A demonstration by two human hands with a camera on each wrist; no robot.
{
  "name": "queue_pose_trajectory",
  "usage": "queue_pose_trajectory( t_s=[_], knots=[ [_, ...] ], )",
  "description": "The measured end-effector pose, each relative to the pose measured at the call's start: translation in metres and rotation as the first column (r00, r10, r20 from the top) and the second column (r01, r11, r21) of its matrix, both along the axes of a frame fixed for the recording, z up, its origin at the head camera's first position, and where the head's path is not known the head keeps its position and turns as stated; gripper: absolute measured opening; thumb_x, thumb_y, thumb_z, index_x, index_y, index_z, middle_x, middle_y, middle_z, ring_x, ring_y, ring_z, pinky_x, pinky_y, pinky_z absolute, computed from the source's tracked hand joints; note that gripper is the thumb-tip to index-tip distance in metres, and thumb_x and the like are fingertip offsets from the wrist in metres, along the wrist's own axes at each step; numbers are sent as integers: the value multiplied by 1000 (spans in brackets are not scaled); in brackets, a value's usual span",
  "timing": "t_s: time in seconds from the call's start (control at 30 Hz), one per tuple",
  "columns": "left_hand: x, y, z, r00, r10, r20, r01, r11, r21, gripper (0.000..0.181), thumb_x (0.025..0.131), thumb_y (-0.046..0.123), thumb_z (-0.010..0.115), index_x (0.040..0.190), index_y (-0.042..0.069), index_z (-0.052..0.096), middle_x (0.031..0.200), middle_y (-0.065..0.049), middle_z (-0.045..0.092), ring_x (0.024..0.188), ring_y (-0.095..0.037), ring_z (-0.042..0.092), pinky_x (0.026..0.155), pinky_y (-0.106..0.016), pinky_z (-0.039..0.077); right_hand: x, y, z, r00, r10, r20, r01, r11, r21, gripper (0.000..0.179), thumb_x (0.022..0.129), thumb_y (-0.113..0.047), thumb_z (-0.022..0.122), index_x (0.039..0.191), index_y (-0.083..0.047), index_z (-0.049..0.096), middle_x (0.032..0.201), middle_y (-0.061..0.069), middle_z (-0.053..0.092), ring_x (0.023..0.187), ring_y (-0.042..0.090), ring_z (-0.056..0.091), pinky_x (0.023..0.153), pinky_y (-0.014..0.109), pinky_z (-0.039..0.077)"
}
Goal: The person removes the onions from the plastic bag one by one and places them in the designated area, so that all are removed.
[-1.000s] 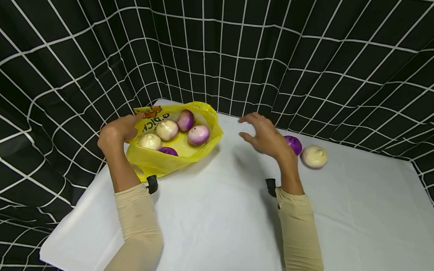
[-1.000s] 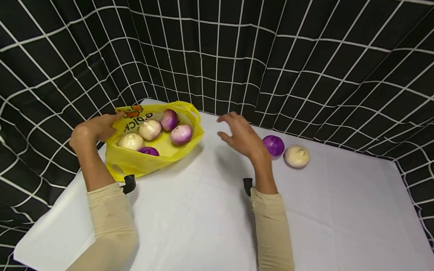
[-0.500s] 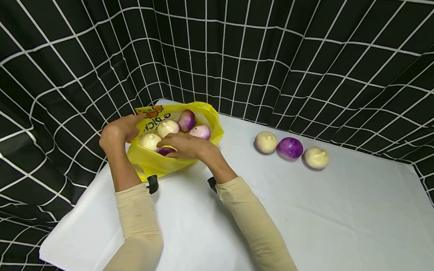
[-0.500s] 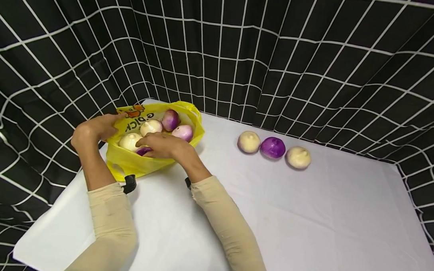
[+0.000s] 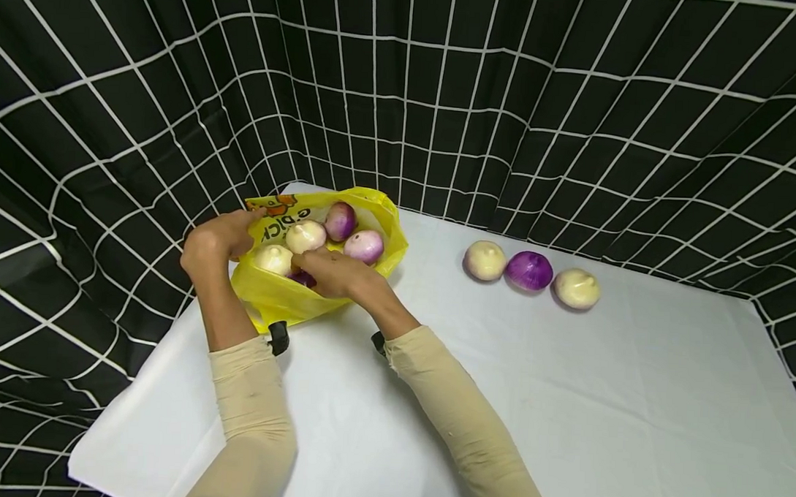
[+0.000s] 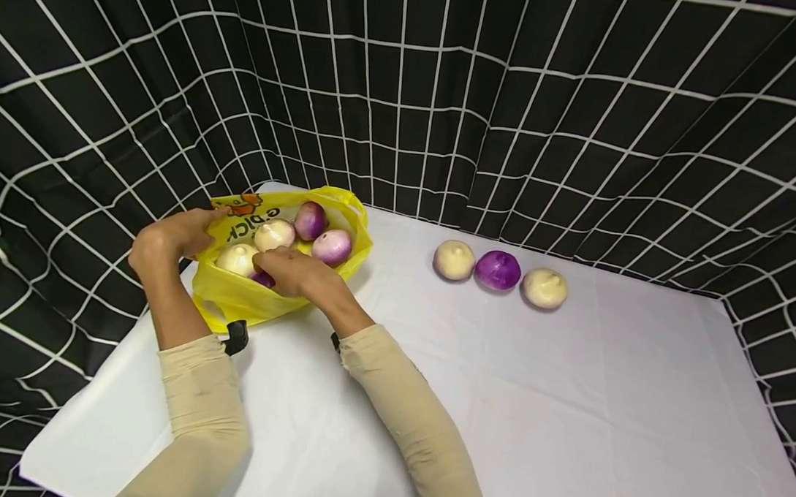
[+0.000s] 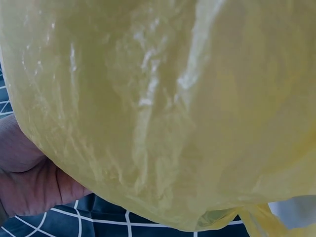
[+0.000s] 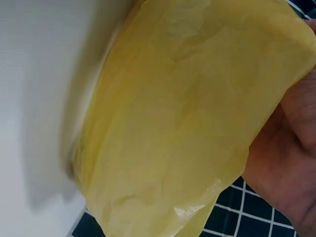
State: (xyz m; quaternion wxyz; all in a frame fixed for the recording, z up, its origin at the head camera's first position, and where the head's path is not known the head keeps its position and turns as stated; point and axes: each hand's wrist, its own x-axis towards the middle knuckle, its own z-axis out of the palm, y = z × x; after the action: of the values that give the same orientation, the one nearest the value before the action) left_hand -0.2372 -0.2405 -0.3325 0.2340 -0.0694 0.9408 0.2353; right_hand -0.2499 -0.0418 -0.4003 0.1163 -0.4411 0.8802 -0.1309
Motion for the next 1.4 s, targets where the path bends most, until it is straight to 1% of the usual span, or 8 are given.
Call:
queue_pose_trajectory(
  t_s=[0.23,0.4,0.47,0.57,0.8,1.23,1.37,1.4],
  knots=[
    [-2,1,0,1000,-16,-13,16,1000,-8,80,99,-4,43,169,22,13,166,-30,27,117,-40,45,75,-38,43,-2,2,1,999,36,-21,-37,998,-42,7,101,-6,64,105,-9,69,95,11,70,79,13,53,72,21,42],
    [-1,0,-1,1000,-3,0,3,1000,-11,79,101,-1,42,169,24,11,168,-30,24,120,-42,43,75,-39,44,-3,16,12,1000,8,12,-6,988,-154,29,98,-17,74,125,-10,70,121,7,71,111,18,62,101,27,51],
    [-1,-2,-2,1000,-9,5,9,1000,-14,78,101,0,41,169,25,10,167,-30,25,114,-40,46,71,-37,43,-4,29,19,999,-22,49,33,973,-229,41,95,-18,77,134,-8,67,134,8,68,126,21,61,112,31,49],
    [-1,-4,-4,1000,-15,5,15,1000,-2,76,104,1,42,169,24,9,160,-29,32,101,-35,49,65,-33,41,-4,56,31,993,-63,95,92,936,-340,46,94,-16,79,136,-4,66,142,13,63,132,28,60,111,36,52],
    [-1,-6,-4,1000,-3,11,3,1000,1,77,104,-1,43,169,22,10,166,-30,26,116,-39,46,72,-34,44,-2,133,58,977,-213,25,205,892,-403,47,91,-16,81,134,-4,67,134,15,66,125,30,62,109,46,51],
    [1,-8,-3,1000,-14,21,13,999,37,84,101,-5,42,169,27,6,161,-29,28,113,-40,45,69,-35,41,16,255,70,883,-468,-31,426,828,-363,51,90,-14,82,137,-3,65,134,21,63,121,42,64,104,61,52],
    [0,-6,-2,1000,-10,29,9,999,44,85,99,-5,41,169,29,6,165,-29,25,119,-41,43,69,-36,41,28,302,67,808,-586,-54,529,764,-369,52,90,-13,82,138,-1,64,134,24,61,120,45,61,100,63,51],
    [0,-5,-2,999,-11,32,9,999,42,85,99,-4,41,169,30,6,167,-30,22,122,-42,41,71,-38,41,31,315,66,784,-618,-56,560,744,-366,53,90,-15,82,139,-2,63,135,24,60,120,46,60,100,54,54]
  ],
)
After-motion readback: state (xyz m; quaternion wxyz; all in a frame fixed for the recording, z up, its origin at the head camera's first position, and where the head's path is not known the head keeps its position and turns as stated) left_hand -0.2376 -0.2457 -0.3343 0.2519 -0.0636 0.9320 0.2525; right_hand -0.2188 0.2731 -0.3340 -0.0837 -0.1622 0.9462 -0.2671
